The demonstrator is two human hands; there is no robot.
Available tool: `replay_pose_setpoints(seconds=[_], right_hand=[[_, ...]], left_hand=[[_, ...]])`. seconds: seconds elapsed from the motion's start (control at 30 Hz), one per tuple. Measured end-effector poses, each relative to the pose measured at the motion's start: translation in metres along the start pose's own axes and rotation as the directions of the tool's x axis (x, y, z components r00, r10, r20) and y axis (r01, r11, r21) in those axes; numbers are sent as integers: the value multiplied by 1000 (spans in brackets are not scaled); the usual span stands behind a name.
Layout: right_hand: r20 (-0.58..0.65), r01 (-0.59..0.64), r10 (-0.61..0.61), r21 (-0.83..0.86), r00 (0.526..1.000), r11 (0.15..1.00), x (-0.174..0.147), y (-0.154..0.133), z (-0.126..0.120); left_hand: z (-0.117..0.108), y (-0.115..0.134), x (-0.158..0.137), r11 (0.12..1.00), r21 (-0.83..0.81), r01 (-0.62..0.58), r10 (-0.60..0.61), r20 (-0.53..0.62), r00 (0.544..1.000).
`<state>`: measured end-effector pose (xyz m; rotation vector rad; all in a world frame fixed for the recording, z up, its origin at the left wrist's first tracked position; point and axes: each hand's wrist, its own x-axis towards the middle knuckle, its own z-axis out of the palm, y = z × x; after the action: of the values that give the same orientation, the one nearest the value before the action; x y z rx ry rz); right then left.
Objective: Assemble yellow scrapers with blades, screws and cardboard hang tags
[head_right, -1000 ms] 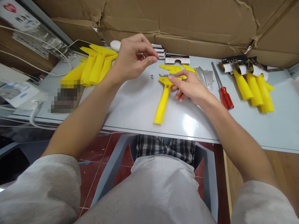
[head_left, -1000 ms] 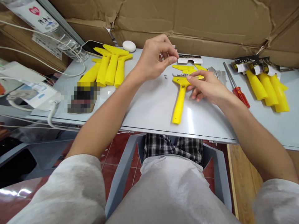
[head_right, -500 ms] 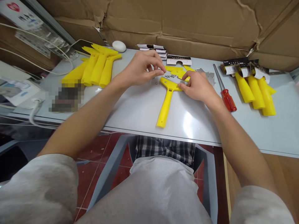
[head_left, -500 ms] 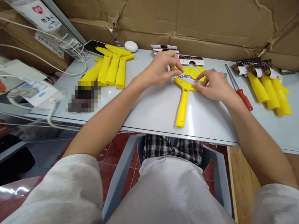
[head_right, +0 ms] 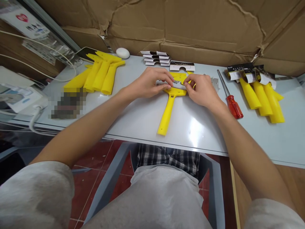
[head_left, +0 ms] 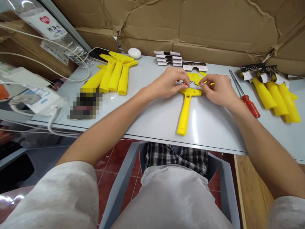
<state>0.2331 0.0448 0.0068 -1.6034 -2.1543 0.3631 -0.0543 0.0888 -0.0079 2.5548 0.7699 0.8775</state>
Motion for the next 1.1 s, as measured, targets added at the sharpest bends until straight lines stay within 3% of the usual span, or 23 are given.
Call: replay_pose_setpoints(seconds=[0.2, 0.4, 0.6, 0.7, 0.9, 1.1], right_hand=[[13, 52, -52, 59, 999, 997, -1, 0, -1], [85, -31, 26, 66, 996, 997, 0, 2, -7], [191, -104, 53, 270, 980, 957, -3, 4, -6], [186, -110, 50, 328, 981, 938, -3, 5, -3], [95, -29, 7, 236, 995, 971, -3, 1, -6], [62, 28, -37, 151, 997, 988, -2, -1, -5]], left_hand=[[6, -2, 0, 1000, -2, -1, 1, -56, 998], [13, -1, 0, 1000, -22, -20, 20, -16, 1000], [13, 0, 0, 1000, -16, -27, 26, -17, 1000], [13, -1, 0, 999, -27, -31, 31, -15, 999], [15, 0, 1, 999, -30, -41, 40, -20, 999], [19, 10, 0, 998, -59, 22, -22, -4, 1000]])
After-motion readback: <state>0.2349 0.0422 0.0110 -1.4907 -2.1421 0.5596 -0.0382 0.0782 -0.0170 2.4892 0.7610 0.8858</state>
